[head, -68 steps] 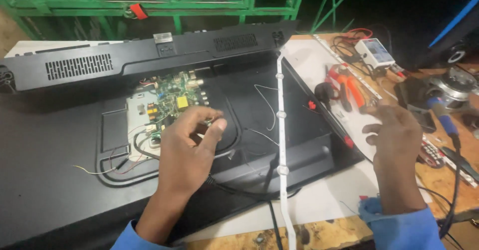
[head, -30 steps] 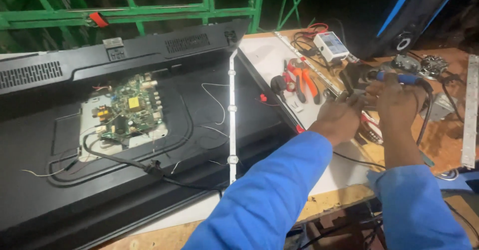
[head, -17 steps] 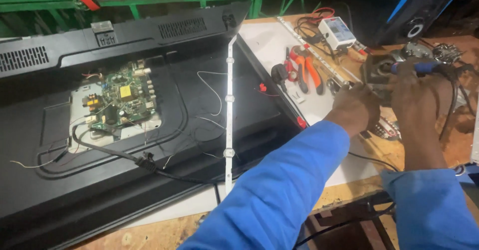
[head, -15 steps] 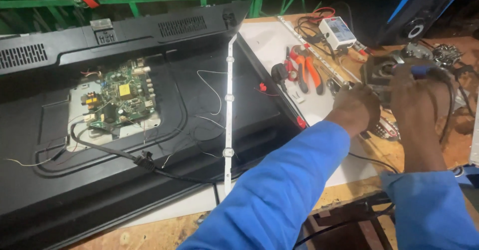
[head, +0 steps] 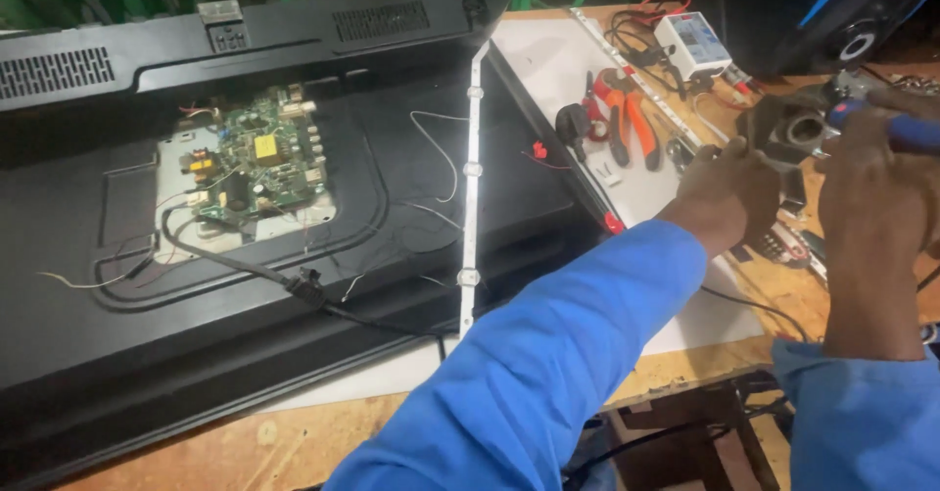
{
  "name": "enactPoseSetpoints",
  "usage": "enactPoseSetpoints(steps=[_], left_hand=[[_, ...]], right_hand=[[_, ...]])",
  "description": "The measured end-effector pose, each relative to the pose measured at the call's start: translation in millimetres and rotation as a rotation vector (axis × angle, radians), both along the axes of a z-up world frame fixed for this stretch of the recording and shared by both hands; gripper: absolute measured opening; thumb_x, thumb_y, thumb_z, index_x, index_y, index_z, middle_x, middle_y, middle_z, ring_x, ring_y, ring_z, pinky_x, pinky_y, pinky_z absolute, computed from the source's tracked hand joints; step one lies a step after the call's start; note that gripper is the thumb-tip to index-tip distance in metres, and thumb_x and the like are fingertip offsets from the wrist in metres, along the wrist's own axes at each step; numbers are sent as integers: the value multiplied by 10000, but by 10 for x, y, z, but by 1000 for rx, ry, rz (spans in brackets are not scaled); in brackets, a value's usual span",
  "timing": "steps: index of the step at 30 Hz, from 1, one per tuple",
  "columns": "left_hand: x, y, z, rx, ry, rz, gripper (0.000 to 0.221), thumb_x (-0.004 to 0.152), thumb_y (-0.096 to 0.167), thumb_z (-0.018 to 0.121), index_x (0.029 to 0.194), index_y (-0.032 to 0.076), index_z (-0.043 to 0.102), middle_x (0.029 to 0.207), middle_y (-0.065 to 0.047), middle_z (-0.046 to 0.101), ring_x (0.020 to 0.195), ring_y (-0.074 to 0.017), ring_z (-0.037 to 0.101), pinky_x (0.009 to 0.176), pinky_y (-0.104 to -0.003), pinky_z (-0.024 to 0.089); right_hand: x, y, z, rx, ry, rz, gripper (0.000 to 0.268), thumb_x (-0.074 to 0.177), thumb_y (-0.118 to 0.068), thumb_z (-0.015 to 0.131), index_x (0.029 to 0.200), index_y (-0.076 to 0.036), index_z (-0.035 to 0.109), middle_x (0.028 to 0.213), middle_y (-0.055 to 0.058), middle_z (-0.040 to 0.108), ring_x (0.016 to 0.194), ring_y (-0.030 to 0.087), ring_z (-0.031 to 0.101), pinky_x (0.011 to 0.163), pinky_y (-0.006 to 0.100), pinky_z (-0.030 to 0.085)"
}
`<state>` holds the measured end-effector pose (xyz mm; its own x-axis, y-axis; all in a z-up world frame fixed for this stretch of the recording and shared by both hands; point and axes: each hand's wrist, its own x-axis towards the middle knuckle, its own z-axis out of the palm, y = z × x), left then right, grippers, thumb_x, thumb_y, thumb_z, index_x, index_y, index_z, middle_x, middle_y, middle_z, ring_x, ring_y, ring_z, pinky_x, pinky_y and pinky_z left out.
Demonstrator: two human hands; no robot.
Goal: Soldering wires to connect an LED strip to a television circuit board during a repair.
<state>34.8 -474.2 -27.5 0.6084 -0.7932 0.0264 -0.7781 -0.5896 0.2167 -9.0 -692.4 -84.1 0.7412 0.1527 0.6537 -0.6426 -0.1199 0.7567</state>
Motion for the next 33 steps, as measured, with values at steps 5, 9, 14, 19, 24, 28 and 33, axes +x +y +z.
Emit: enactPoseSetpoints(steps=[5, 9, 14, 19, 24, 28, 33], left_hand=[[-59, 260, 184, -91, -63, -62, 449, 969, 273, 461, 1346, 416, 660, 1489, 45, 583, 1424, -207, 457, 1121, -420, 436], [-63, 480, 90, -257, -125, -104, 391, 755, 271, 761, 1125, 397, 765, 1175, 28, 785, 1269, -259, 632, 955, -444, 534], [-268, 1180, 149, -409, -193, -174, 242, 740, 139, 635, 954, 127, 748, 901, -86, 782, 945, -356, 732, 666, -519, 573], [-560, 2225, 450, -351, -135, -159, 282, 742, 37, 655, 984, 141, 756, 919, -58, 768, 935, -333, 725, 674, -502, 568], [-755, 3240, 585, -395, -157, -144, 66, 843, 78, 652, 798, 125, 662, 803, -37, 672, 888, -305, 664, 634, -496, 524], [-827, 3920, 698, -478, -131, -89, 101, 796, 33, 575, 837, 91, 647, 820, -55, 659, 823, -317, 642, 591, -500, 507], [-704, 4658, 588, -777, -362, -50, 174, 991, 70, 550, 1022, 76, 721, 1080, -113, 764, 973, -271, 734, 803, -393, 629]], right_hand=[[-255, 1609, 973, 1769, -403, 1127, 218, 1144, -176, 525, 1307, -127, 661, 1063, 10, 687, 879, 69, 682, 702, 194, 553], [-10, 1900, 1012, 2001, -446, 1258, 173, 1142, -123, 439, 1235, -190, 567, 940, 46, 615, 691, 132, 626, 545, 259, 432], [188, 2302, 1104, 2022, -488, 1151, 477, 1065, -352, 362, 1496, -234, 529, 838, -21, 613, 564, 99, 555, 326, 330, 301], [981, 1869, 1405, 2255, 82, 724, 481, 1129, -389, 367, 1484, -127, 559, 1124, 138, 596, 918, 245, 544, 777, 390, 396], [-344, 3968, 1666, 1672, 113, 1426, 428, 1153, -94, 451, 1487, 82, 650, 1103, 112, 724, 884, 147, 691, 738, 240, 497], [-366, 4441, 1799, 1850, 182, 1396, 333, 1117, -135, 541, 1382, 14, 676, 993, 106, 703, 731, 128, 658, 591, 206, 442], [-456, 5031, 2113, 2101, 325, 1213, 352, 1056, -177, 494, 1352, -79, 657, 1013, 70, 756, 789, 97, 679, 635, 187, 466]])
